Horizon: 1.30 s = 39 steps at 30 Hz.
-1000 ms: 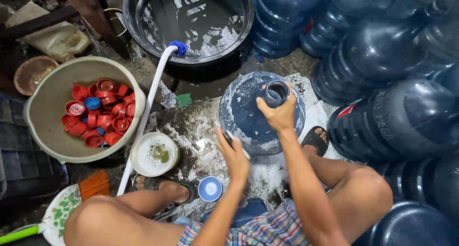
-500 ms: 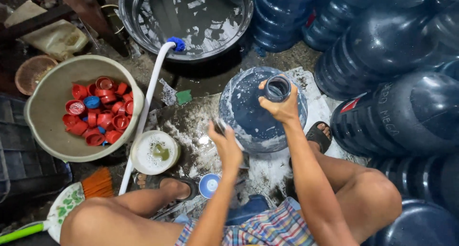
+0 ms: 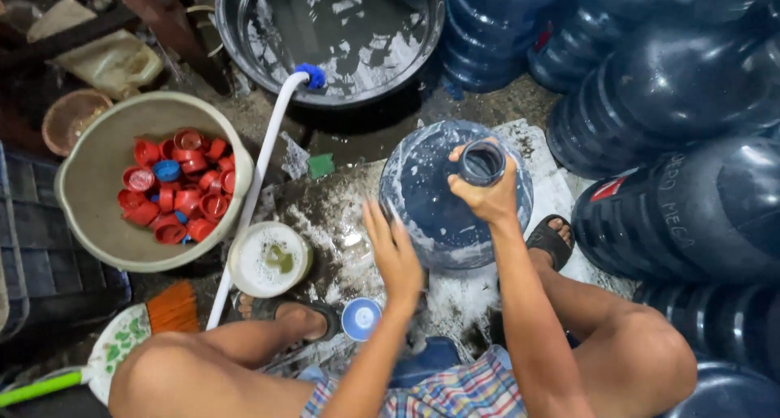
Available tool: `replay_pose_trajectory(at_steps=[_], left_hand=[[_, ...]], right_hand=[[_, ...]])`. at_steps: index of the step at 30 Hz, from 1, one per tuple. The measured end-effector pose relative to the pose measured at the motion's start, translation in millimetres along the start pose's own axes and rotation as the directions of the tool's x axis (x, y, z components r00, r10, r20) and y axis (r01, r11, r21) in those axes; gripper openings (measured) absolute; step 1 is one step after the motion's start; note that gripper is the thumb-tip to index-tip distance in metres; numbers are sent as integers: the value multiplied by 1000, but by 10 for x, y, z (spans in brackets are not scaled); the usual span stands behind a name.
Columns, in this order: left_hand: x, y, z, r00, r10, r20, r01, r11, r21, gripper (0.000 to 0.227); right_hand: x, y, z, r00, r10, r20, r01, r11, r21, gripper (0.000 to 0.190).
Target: The person scrubs the exterior of a large blue water jug with soapy hands, then rinses it using water from a nearby basin. They pour water into the jug with a blue scoop and shake it to rinse the interior, repeating the rinse cycle.
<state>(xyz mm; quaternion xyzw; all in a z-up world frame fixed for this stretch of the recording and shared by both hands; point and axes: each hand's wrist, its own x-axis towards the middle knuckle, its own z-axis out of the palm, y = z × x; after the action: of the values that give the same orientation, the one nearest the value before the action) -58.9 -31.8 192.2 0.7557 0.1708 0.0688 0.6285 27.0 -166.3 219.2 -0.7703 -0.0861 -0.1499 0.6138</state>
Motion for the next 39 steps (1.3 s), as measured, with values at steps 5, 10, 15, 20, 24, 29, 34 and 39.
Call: replay_pose_trajectory(at_steps=[5,10,15,20,24,29,34,39], left_hand=[[508,-81,-64,980,-197,23,197,980,1,53],[-428,-180,11,991,5,137,-15,998,67,62],[240,-55,-9,955,293,45,-296,937,183,52],[438,20,-5,976,171,132,-204,930,306,52],[-528,-212,-31,810,514,281,-585,738,337,54],[130,-172,-11,867,455,202,-497,809,315,51],[890,-142,-52,954,188,235,-241,945,220,56],[-328,-188,-41,986,34,165,-53,993,107,61]], right_hand=[[-36,19,3,999,-32,-5,31,999,-37,18],[-9,25,-13,999,-48,-14,46,996,-71,18],[-36,39,-2,1000,-8,-14,8,999,-36,21],[-41,41,-1,999,-25,-20,24,998,-49,21],[-30,-4,2,1000,-9,-23,7,999,-52,18],[-5,112,36,991,-79,-104,72,995,-70,24],[41,105,245,935,-90,-342,40,988,-150,27],[64,99,412,809,-64,-584,-119,956,-269,34]])
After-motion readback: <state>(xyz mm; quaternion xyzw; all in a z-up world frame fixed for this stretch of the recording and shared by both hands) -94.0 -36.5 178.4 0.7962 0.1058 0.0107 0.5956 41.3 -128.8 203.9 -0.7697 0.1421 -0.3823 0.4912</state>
